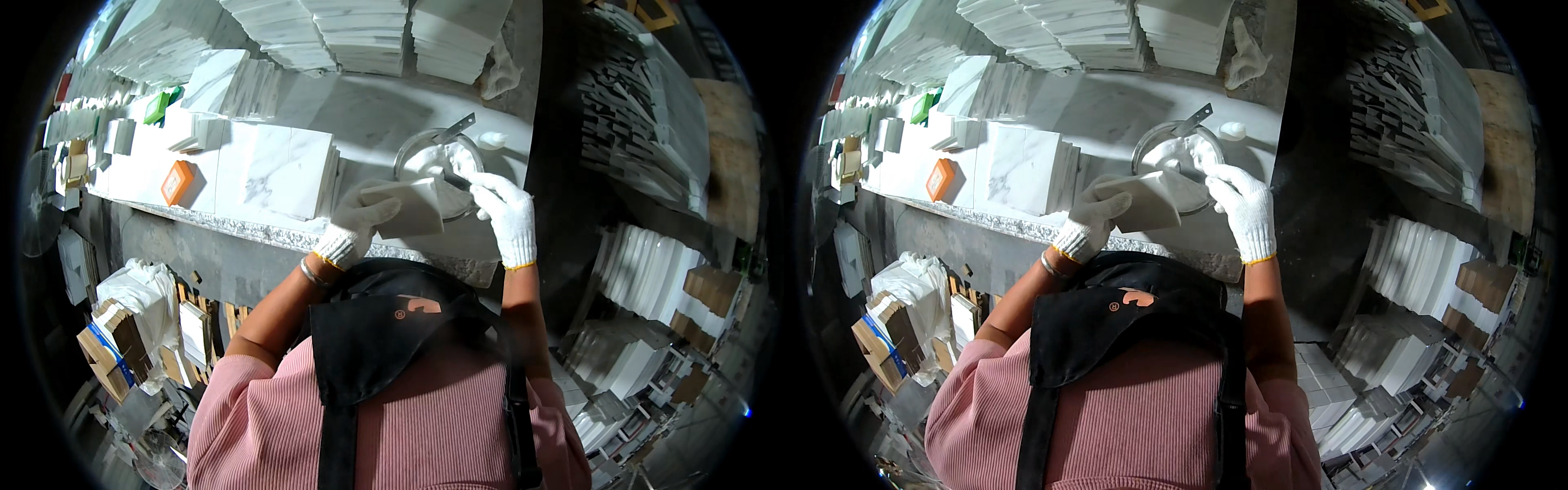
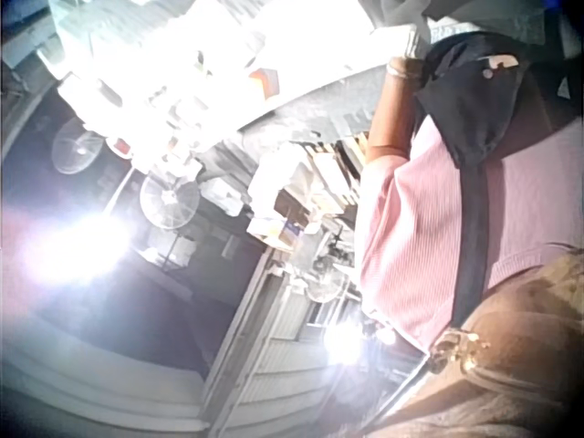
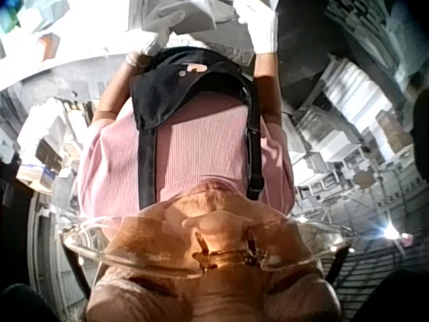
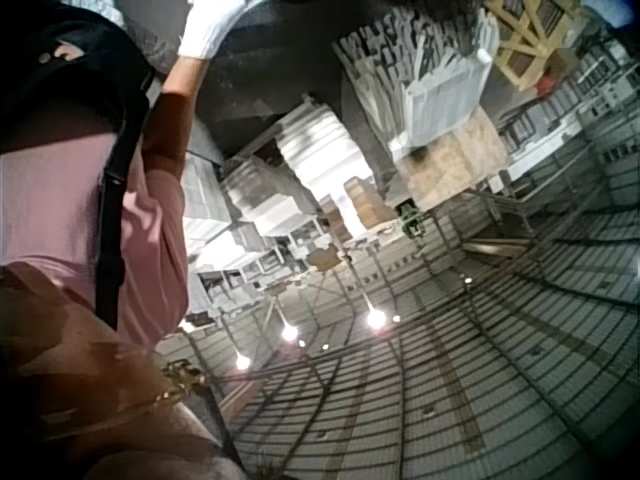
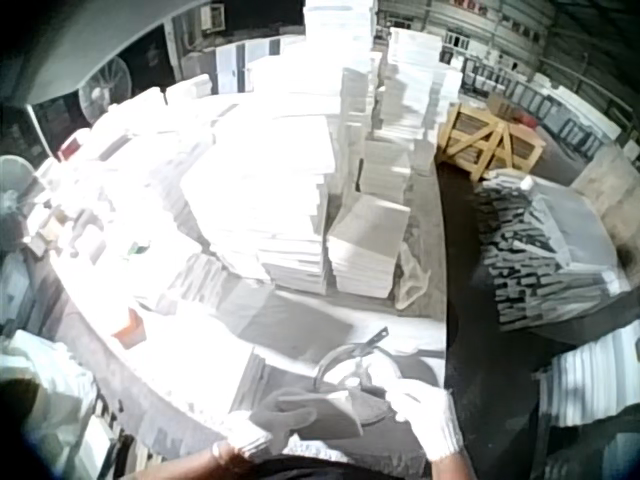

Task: The person applies a white paste to the edges of small white square tiles using a metal spatula. They then use an orange sponge and a green sponge to wipe the tile surfaces. The person handles the tiles one at a time, repeating the process throughout the clip.

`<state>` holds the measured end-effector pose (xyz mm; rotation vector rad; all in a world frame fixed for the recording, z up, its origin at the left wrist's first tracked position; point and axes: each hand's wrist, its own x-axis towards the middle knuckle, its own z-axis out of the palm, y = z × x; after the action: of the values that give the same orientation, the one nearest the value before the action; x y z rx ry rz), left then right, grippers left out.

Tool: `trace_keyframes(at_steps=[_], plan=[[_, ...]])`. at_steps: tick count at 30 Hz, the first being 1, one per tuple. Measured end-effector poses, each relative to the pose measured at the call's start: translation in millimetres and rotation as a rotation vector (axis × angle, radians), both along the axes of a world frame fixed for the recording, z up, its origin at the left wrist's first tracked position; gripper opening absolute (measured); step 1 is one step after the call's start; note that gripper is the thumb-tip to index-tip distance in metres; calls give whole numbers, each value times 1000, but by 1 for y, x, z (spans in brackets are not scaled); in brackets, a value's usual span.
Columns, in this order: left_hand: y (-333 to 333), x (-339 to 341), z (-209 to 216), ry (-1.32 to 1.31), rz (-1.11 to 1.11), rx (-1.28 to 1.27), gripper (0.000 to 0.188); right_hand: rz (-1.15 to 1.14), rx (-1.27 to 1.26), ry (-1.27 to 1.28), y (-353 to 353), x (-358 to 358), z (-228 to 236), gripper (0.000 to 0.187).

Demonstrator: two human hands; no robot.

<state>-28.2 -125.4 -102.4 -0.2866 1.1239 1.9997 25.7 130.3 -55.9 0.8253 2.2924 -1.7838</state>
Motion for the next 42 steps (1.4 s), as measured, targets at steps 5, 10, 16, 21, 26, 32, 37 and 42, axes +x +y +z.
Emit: trace_keyframes(at_steps=[5,10,16,21,26,32,37,42], plan=[[5,0,1,5,25,-29,38,-115,-76,74,-13,5,34,26],[5,-2,3,-36,18,-28,36,-88,-26,151,-16,13,37,23],[6,-3,6,-50,27,-7,37,-42,63,222,-14,16,28,22],[6,-3,3,-55,40,6,37,-35,49,223,-17,16,33,24],[8,-3,7,-65,64,15,35,43,193,298,-13,17,28,24],[7,-4,6,-60,24,2,35,58,301,354,-11,14,27,23],[8,-2,6,-35,38,-5,36,123,611,401,-5,9,9,20],[8,-7,3,-23,-39,46,39,277,832,226,2,13,-25,26]])
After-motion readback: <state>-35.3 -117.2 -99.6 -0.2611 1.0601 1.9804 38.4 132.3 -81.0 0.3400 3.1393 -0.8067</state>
